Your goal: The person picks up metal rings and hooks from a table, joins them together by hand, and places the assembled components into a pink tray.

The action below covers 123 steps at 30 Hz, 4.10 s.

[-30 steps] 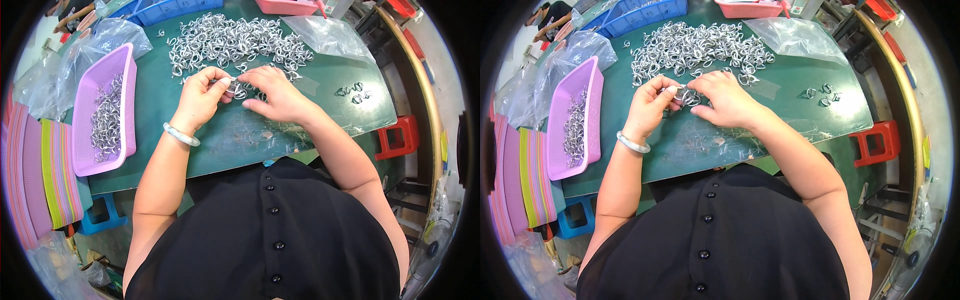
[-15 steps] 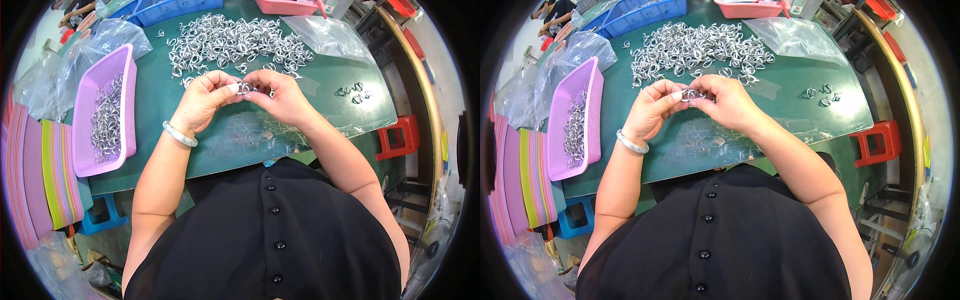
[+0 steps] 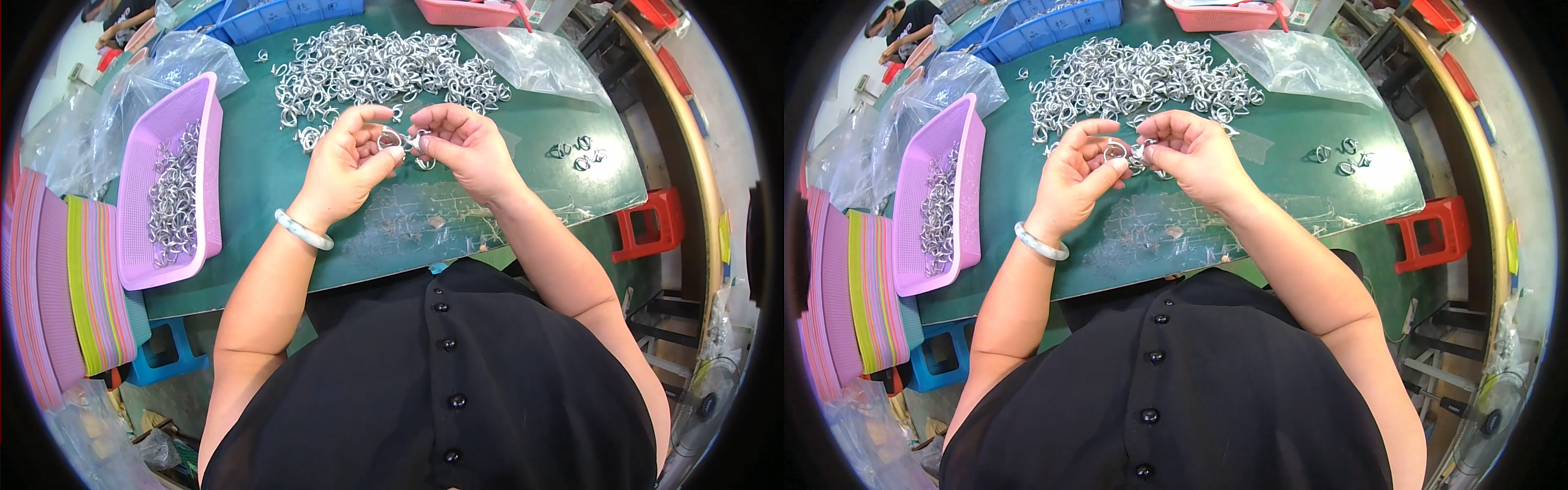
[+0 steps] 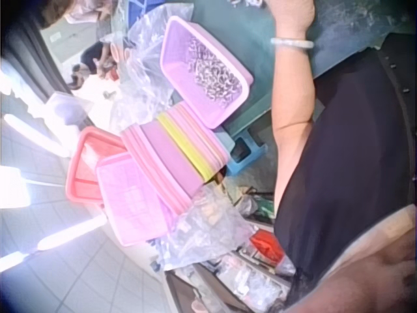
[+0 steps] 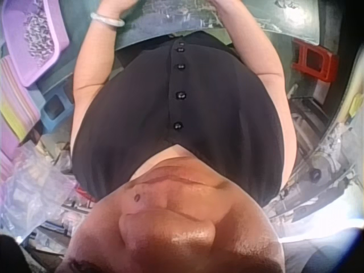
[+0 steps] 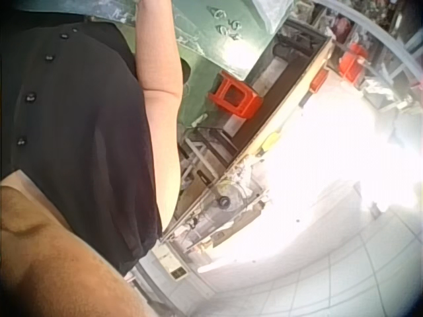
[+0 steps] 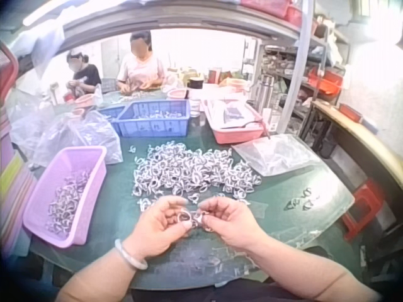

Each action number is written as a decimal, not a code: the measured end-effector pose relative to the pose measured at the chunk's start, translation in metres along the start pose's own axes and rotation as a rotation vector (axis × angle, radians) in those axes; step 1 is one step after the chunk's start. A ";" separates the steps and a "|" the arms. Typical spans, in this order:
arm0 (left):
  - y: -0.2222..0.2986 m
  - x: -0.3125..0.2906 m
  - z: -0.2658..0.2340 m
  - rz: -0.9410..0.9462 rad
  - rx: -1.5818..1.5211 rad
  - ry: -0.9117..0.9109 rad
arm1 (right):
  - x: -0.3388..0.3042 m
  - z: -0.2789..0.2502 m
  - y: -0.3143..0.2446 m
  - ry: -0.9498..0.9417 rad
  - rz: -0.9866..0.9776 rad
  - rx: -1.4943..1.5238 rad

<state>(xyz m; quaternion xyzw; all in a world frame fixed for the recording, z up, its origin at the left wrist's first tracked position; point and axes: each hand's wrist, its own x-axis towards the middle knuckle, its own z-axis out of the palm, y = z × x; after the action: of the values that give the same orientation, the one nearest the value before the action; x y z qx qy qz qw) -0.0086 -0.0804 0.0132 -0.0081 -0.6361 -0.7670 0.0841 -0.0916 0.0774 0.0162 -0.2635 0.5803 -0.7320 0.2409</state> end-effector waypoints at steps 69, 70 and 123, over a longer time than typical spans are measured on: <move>-0.008 0.006 -0.020 -0.459 -0.896 -0.143 | -0.008 0.006 -0.006 0.020 -0.075 -0.154; -0.008 0.006 -0.021 -0.457 -0.895 -0.142 | -0.008 0.006 -0.007 0.018 -0.067 -0.153; 0.000 0.010 -0.001 0.297 0.923 0.105 | 0.003 -0.019 -0.006 -0.130 -0.211 -0.496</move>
<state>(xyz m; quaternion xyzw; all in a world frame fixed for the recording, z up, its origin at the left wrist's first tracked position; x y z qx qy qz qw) -0.0185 -0.0821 0.0145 -0.0220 -0.8968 -0.3838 0.2192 -0.1071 0.0904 0.0187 -0.4198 0.6946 -0.5701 0.1279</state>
